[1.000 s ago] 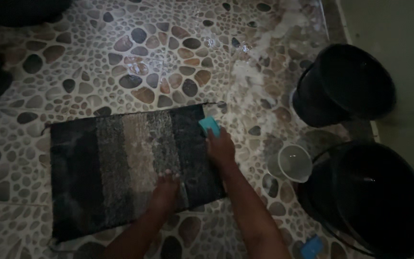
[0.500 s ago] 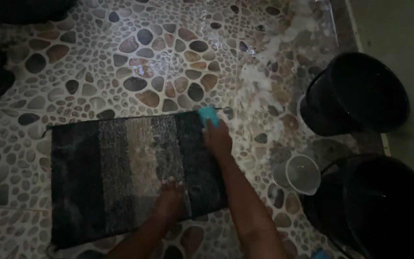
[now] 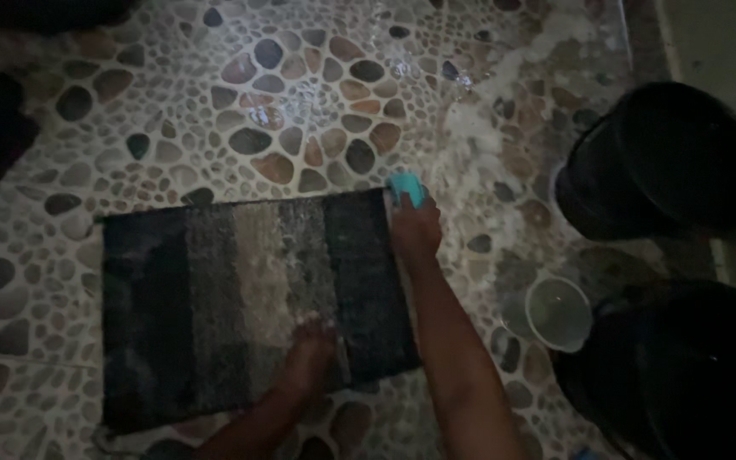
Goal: The person washes a small rug on a tiled floor by scrubbing it with a brush and soap, and rinsing it with water from a bucket using a small container.
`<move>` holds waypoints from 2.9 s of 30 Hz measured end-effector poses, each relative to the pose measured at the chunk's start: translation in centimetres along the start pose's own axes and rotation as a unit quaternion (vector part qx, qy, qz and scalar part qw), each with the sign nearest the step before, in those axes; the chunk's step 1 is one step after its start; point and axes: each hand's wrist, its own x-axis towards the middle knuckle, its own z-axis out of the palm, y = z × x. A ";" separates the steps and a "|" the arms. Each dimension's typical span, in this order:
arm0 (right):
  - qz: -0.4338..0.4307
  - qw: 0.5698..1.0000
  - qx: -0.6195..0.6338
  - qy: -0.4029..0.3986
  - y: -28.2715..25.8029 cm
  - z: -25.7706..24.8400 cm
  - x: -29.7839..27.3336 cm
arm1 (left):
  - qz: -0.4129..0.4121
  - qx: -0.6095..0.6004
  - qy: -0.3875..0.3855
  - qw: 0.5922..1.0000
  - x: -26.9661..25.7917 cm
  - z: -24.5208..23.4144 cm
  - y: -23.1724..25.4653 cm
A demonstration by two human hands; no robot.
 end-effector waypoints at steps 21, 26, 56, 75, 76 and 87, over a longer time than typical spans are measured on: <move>-0.314 0.940 -0.137 -0.004 9.8 -5.5 -15.5 | -0.354 -0.306 0.121 0.875 -3.8 -8.7 -2.8; -0.376 0.916 -0.137 0.009 9.7 -4.8 -16.2 | -0.460 -0.448 0.094 0.761 -5.3 -8.6 -5.6; -0.173 0.956 -0.228 0.060 13.4 -9.1 -18.8 | -0.416 -0.440 0.027 0.796 -6.6 -8.3 2.1; -0.261 0.959 -0.079 0.083 1.1 -3.5 -17.3 | -0.129 -0.233 0.143 0.953 -3.4 1.7 -25.1; -0.263 0.963 -0.052 0.014 -0.5 -2.7 -16.8 | -0.077 -0.198 0.241 0.947 -3.1 2.2 -25.0; -0.342 0.923 -0.139 -0.106 -6.9 9.6 -17.5 | -0.155 -0.193 0.164 0.955 -2.1 1.9 -22.5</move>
